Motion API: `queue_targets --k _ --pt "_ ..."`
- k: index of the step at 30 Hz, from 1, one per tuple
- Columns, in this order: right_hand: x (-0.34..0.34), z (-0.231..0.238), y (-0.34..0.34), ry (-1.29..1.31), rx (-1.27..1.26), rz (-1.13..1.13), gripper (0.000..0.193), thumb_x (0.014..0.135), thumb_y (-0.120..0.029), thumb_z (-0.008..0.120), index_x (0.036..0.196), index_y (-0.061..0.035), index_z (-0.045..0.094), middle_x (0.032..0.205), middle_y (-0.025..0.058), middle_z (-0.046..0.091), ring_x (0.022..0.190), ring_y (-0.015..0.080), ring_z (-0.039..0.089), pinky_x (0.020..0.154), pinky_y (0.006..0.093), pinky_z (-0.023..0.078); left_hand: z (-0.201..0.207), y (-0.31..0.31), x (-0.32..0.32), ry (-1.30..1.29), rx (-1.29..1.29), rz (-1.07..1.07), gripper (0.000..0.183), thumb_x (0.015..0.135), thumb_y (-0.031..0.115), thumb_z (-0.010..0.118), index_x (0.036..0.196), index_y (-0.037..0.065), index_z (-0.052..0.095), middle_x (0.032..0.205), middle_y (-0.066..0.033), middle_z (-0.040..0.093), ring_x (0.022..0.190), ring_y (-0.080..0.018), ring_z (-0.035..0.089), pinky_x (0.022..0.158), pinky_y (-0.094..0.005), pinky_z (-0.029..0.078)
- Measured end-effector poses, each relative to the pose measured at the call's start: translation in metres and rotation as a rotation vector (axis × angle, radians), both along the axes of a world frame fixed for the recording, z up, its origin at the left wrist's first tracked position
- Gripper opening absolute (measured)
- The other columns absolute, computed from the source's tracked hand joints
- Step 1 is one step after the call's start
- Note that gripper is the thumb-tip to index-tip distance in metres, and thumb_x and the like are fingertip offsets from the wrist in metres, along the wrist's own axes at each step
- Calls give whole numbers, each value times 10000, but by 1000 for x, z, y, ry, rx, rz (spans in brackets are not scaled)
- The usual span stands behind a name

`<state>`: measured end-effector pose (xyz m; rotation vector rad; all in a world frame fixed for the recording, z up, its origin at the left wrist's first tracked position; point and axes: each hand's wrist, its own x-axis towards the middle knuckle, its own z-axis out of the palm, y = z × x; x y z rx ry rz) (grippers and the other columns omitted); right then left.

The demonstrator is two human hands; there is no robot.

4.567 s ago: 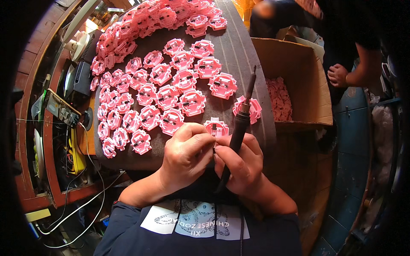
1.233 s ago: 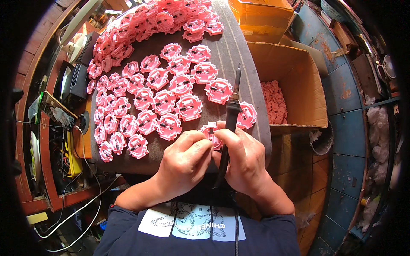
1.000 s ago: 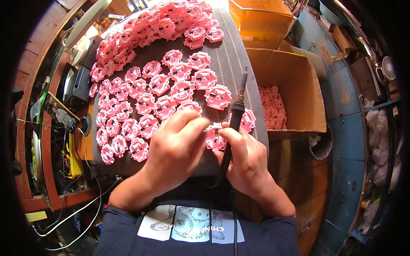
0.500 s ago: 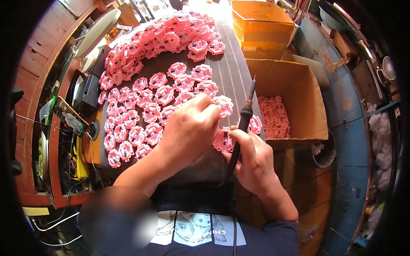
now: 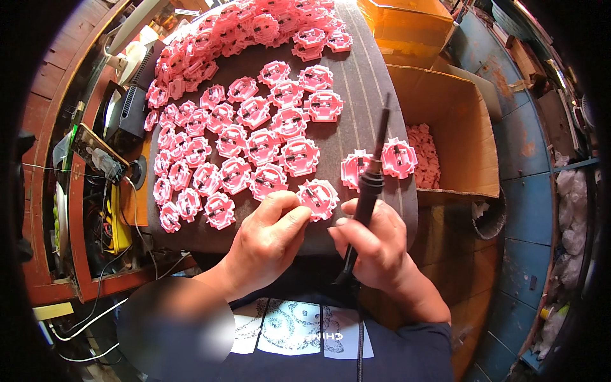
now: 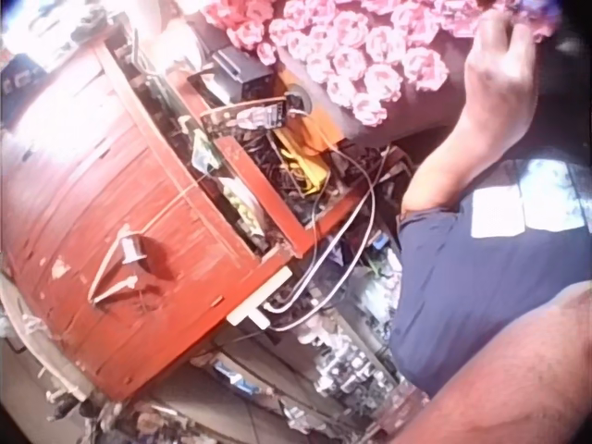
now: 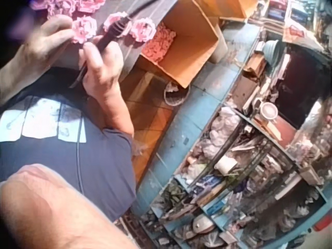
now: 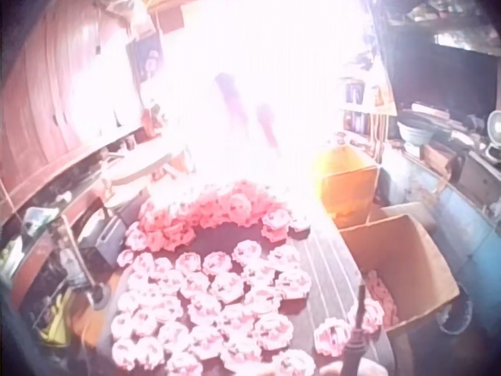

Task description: The person uses a soldering iron to attach small components to pink plastic housings on a workbench. They pick up each housing, apply solder to the contacts, and place the finished units back on the table. A second person is visible in the background handling similar items.

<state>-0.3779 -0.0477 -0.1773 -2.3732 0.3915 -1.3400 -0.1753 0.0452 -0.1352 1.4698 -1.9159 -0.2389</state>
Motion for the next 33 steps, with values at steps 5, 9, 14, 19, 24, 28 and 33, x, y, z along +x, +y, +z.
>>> queue_targets --k 5,9,14,19,24,28,33 --pt "5 7 -1 112 -50 81 482 797 9 755 1253 -61 614 1056 186 699 865 366 704 741 453 571 -3 -1 2 1 -12 -44 348 814 -107 725 1157 -62 684 1117 -197 639 983 -377 695 814 -431 604" --pt "6 7 -1 87 -34 102 484 787 32 724 1253 -41 616 1031 185 703 831 376 696 726 454 565 0 -3 5 -16 -27 -70 367 798 -108 713 1161 -72 682 1129 -206 637 983 -380 694 831 -434 599" --pt "7 4 2 69 98 87 491 813 87 730 1264 -26 572 989 168 701 764 328 702 647 409 560 0 1 1 38 -20 -1 390 828 -83 730 1212 -53 671 1125 -195 624 949 -360 688 799 -429 592" --pt "21 0 8 -55 149 -10 443 870 98 758 1239 -18 542 931 154 694 702 294 680 609 386 544 -8 0 -11 252 -5 -23 416 858 -36 767 1263 -17 672 1094 -168 619 892 -323 690 750 -407 586" --pt "18 -4 13 -44 267 21 437 888 93 763 1240 -12 528 947 173 695 716 298 691 631 385 558 -11 -6 -10 319 56 31 316 857 -59 776 1159 28 731 1023 -147 643 864 -309 707 728 -395 585" --pt "18 -6 14 -89 240 -13 423 890 112 735 1238 -17 532 975 189 707 709 267 689 621 363 561 -16 -8 -9 351 46 28 288 869 -65 772 1141 19 725 1033 -153 661 877 -319 718 725 -400 589" --pt "14 -5 12 -105 -19 79 431 824 50 775 1201 -48 591 1154 245 739 785 267 718 637 377 592 -14 -11 -8 318 -4 28 267 880 -70 765 1131 11 722 1020 -159 676 870 -322 719 721 -391 588"
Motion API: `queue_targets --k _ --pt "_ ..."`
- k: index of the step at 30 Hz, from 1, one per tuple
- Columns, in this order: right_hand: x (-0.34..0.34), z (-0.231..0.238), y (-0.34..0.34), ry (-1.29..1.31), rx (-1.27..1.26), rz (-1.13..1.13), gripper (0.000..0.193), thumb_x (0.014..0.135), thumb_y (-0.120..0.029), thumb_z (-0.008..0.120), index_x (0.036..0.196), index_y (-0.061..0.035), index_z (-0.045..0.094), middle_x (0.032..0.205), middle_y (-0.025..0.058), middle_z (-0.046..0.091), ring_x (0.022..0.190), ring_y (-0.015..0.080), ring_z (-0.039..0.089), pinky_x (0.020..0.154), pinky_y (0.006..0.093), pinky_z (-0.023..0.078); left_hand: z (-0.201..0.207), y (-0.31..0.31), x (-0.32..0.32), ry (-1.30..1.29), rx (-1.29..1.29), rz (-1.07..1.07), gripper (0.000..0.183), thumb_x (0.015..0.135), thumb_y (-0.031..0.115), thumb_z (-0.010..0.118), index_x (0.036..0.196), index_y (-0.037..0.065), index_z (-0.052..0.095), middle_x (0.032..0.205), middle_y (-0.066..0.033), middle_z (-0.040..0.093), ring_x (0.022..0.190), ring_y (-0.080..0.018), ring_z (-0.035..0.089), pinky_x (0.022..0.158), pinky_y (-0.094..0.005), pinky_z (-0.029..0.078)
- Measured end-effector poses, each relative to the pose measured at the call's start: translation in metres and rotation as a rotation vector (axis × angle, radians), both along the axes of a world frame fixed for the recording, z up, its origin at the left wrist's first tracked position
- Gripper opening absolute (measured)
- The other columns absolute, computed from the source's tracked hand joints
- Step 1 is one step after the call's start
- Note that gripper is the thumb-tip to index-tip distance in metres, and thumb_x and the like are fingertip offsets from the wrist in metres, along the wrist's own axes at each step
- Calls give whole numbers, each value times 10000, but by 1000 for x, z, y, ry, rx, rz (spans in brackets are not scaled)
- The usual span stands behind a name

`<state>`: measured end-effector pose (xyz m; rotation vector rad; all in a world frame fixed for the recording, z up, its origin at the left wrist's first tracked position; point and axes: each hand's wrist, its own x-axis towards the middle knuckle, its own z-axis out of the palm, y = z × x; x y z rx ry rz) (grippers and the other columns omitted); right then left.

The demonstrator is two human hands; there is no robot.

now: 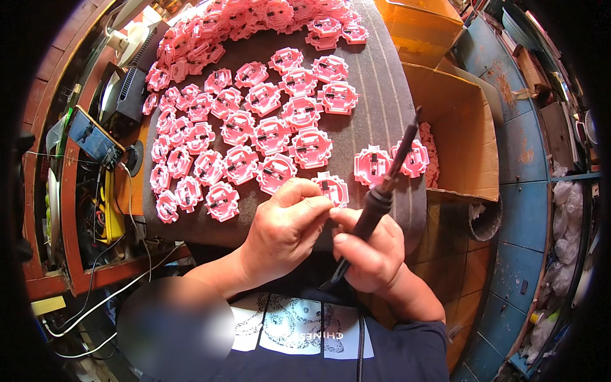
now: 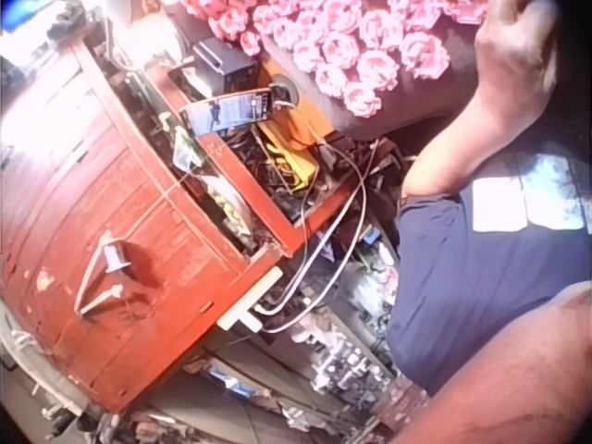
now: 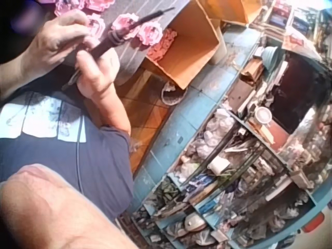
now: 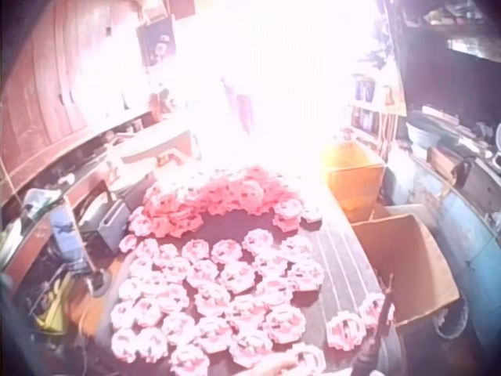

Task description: The person uses a soldering iron to attach small components to pink plastic housings on a workbench. They pick up each housing, apply solder to the contacts, and place the finished units back on the table. A second person is visible in the background handling similar items.

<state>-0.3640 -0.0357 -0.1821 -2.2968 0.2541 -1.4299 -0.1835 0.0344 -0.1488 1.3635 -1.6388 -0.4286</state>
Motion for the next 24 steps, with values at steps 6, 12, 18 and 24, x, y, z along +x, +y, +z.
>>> queue_targets --k 6,12,18,24 --pt "1 -1 2 62 7 -61 527 746 60 782 1223 -42 581 1149 232 743 817 318 721 694 418 587 -3 1 -1 45 18 26 224 868 -65 776 1078 0 735 1009 -151 672 860 -317 711 718 -390 581" --pt "5 0 1 67 44 -54 543 714 81 756 1218 -16 579 1123 232 742 806 323 722 693 419 578 -3 2 0 16 -4 46 234 850 -64 791 1067 14 752 975 -131 664 824 -283 695 690 -368 567" --pt "6 0 -1 90 25 -59 549 698 81 737 1218 -12 587 1100 231 742 806 344 730 692 436 580 -1 3 -2 35 16 70 241 837 -66 796 1061 8 748 990 -127 673 809 -273 692 676 -357 566" --pt "-6 5 4 52 44 -123 271 986 -123 735 1188 -55 566 972 185 741 732 311 714 661 430 572 -1 1 -2 13 -10 53 222 840 -78 780 1043 3 737 1007 -132 674 823 -255 697 691 -348 574"
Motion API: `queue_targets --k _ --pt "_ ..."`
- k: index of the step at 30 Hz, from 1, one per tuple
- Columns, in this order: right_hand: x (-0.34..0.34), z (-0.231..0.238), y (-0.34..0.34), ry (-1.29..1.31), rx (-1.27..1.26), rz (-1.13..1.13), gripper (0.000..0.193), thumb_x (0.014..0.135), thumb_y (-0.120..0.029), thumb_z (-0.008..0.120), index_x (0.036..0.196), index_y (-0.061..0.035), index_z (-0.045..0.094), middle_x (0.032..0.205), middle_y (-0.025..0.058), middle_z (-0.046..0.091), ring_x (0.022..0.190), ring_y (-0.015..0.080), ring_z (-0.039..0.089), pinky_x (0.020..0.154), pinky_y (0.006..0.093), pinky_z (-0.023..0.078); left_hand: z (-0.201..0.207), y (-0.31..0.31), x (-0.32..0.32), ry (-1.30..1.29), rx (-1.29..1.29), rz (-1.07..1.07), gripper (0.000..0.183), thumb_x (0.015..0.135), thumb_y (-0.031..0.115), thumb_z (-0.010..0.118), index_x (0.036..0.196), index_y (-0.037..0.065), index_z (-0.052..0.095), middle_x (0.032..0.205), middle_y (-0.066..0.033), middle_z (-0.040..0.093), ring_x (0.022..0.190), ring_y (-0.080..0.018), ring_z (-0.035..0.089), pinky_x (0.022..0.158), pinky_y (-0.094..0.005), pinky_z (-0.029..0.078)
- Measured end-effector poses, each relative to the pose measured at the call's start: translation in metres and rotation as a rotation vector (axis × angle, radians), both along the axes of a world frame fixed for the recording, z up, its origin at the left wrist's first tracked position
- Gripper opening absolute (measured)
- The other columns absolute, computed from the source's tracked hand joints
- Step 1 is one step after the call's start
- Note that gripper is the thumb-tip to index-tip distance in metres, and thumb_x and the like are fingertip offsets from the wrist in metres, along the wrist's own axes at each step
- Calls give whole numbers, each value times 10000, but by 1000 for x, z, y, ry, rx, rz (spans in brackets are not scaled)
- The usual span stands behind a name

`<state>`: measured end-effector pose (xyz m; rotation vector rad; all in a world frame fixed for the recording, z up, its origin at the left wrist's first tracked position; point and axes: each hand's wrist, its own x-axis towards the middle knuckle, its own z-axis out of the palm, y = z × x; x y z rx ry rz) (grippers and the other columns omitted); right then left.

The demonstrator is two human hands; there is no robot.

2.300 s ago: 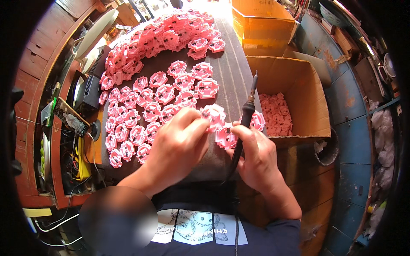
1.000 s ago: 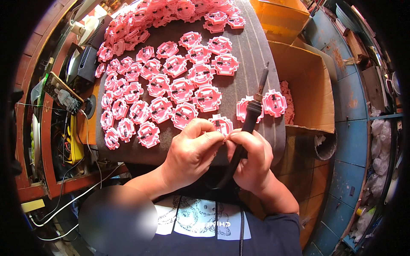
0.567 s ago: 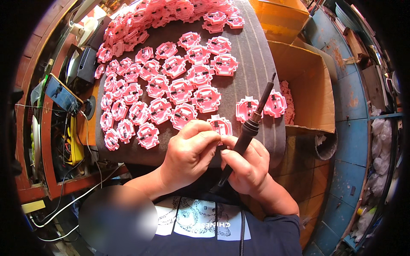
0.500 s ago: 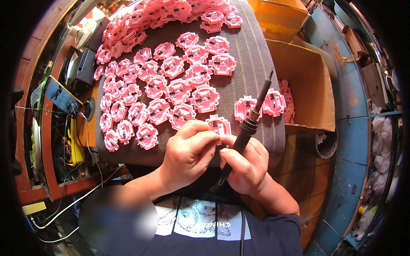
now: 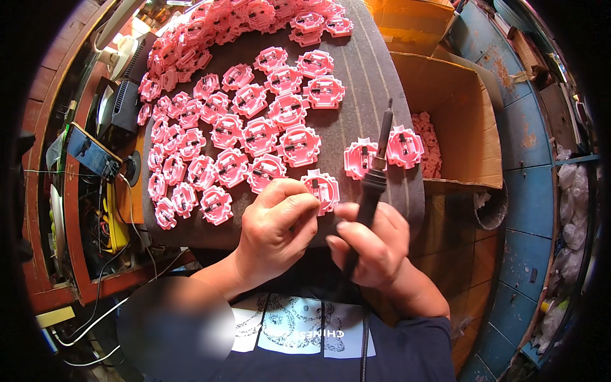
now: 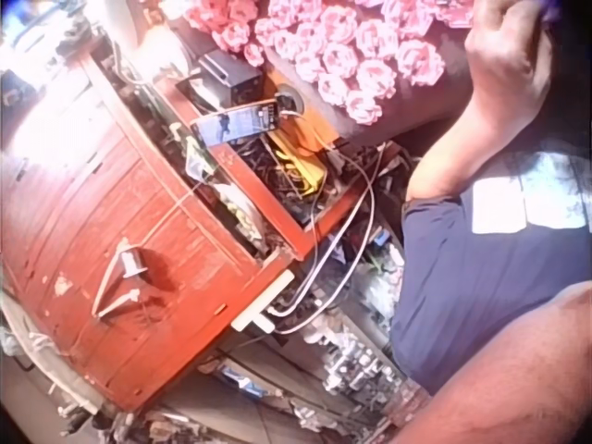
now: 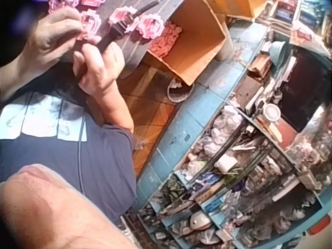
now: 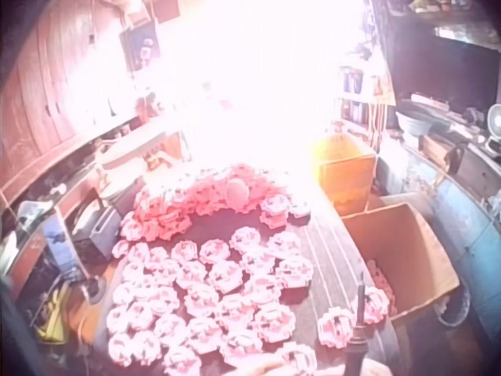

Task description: The person uses a soldering iron to attach small components to pink plastic housings on a workbench. They pick up each housing, apply solder to the contacts, and place the finished units back on the table. A second person is visible in the background handling similar items.

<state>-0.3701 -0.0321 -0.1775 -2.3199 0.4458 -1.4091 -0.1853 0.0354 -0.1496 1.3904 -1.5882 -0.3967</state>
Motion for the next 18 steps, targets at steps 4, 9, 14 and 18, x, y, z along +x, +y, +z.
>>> queue_targets --k 4,9,14,18 --pt "-29 17 -7 5 15 96 304 1047 -293 680 1232 -66 595 830 98 666 634 260 618 583 388 493 3 0 2 4 34 -17 212 843 -74 765 1037 1 719 1014 -141 665 828 -283 701 698 -371 578" --pt "-33 20 -11 -96 8 82 533 1068 -484 612 1316 -14 651 839 101 649 662 261 608 584 394 478 2 -2 2 -35 -2 -32 214 849 -58 752 1048 4 699 1016 -151 649 816 -333 703 709 -412 588" --pt "-53 22 -2 -29 78 135 394 1049 -389 625 1099 -10 724 727 68 599 569 214 525 536 368 401 5 -1 0 -34 64 -26 217 844 -77 759 1040 6 718 1011 -136 658 836 -292 694 705 -377 574" --pt "-54 27 1 5 112 197 321 1057 -341 592 1069 -39 700 647 40 541 514 185 465 513 352 342 8 -1 -1 -22 96 -9 215 841 -90 757 1030 6 726 1005 -124 660 841 -266 687 697 -356 564"
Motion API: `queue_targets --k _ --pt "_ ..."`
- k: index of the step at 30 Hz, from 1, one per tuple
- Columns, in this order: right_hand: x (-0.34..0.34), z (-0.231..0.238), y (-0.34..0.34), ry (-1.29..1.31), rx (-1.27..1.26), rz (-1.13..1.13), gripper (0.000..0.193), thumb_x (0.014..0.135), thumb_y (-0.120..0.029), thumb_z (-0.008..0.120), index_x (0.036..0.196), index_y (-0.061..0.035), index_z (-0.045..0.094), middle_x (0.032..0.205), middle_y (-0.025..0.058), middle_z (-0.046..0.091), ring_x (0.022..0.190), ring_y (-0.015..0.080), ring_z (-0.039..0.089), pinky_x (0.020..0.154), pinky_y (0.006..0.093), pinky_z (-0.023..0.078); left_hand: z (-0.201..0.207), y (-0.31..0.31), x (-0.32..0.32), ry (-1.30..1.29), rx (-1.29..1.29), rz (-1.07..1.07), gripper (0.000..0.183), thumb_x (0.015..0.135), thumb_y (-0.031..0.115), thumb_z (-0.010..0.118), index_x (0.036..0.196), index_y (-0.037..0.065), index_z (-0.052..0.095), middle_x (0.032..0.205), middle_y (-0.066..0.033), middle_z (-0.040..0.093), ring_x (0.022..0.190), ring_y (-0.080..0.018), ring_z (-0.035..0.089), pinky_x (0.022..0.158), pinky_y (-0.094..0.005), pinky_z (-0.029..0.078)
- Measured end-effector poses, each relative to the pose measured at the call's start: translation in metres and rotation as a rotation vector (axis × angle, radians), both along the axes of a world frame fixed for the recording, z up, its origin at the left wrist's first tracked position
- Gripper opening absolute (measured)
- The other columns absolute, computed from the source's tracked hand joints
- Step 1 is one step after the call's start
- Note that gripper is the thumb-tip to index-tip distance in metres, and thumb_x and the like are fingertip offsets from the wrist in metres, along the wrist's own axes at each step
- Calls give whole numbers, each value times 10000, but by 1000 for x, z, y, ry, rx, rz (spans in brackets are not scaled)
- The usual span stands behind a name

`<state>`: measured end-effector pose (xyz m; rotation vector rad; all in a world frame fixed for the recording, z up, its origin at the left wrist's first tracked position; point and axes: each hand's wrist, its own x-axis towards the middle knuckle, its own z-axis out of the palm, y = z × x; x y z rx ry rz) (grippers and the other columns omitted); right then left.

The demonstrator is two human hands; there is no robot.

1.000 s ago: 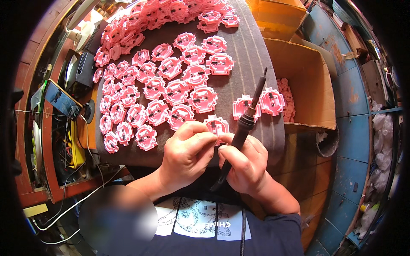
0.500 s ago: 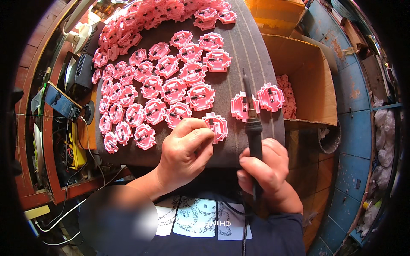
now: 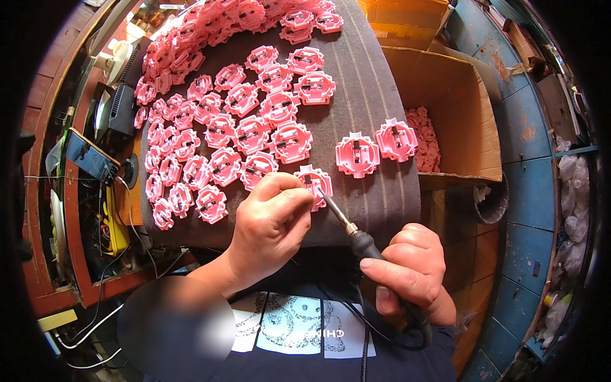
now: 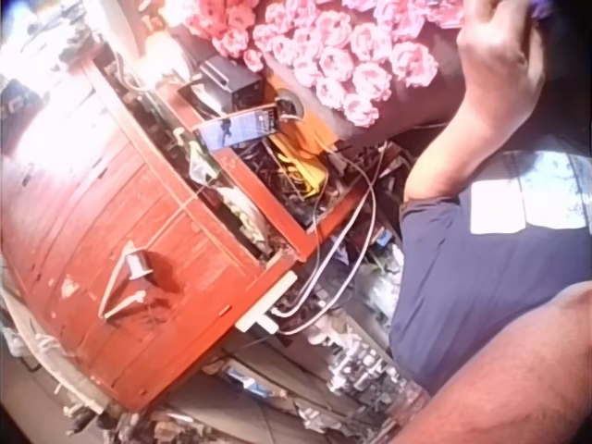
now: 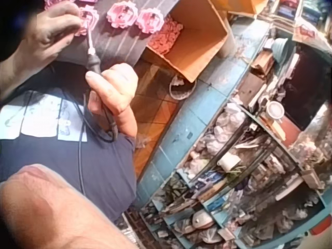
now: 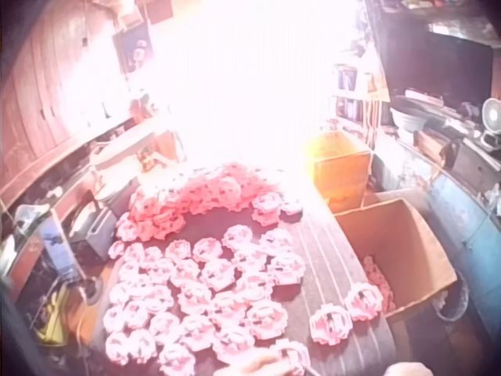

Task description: The person uses a soldering iron to attach small components to pink plastic housings on a workbench. They pick up each housing, apply solder to the contacts, and place the finished units back on the table. A second person is visible in the background handling similar items.

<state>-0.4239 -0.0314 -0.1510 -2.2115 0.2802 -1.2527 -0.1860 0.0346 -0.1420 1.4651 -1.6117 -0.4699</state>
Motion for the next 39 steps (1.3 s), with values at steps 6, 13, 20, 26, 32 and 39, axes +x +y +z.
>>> queue_targets --k 6,13,20,26,32,39 --pt "-6 2 -2 45 -9 63 352 796 -147 647 1125 -53 732 669 28 560 523 185 480 517 356 346 0 -1 0 -8 -10 -6 208 843 -93 755 1025 3 726 1011 -121 662 837 -256 688 692 -349 566" --pt "-6 0 -1 41 -15 56 357 790 -145 650 1127 -56 728 664 29 555 517 184 472 515 357 342 -1 -1 -1 -10 -23 -4 190 848 -91 754 1012 1 729 1007 -122 668 841 -253 692 699 -345 570" --pt "-4 2 0 49 -13 50 337 813 -143 650 1130 -57 723 664 30 559 513 185 481 513 355 345 -1 0 -2 -9 -13 11 190 845 -91 758 1009 2 735 998 -121 671 848 -255 694 706 -346 571" --pt "-5 5 1 65 -16 43 319 827 -146 657 1128 -59 718 664 30 563 513 186 489 508 356 346 -2 -1 -1 -15 -40 8 191 841 -90 760 1007 2 737 991 -121 672 848 -260 696 718 -350 575" --pt "-6 6 2 78 -4 50 296 849 -163 655 1118 -56 720 674 38 570 527 197 500 521 360 374 -1 -1 -2 -8 -35 8 191 841 -88 760 1008 1 735 992 -123 674 850 -265 698 723 -351 576" --pt "-3 -4 8 -62 42 -58 290 964 -249 632 1139 -34 714 726 63 601 573 218 522 544 375 405 -2 -1 -1 -14 -38 10 185 844 -86 761 1006 0 732 991 -124 674 850 -265 697 725 -350 574"
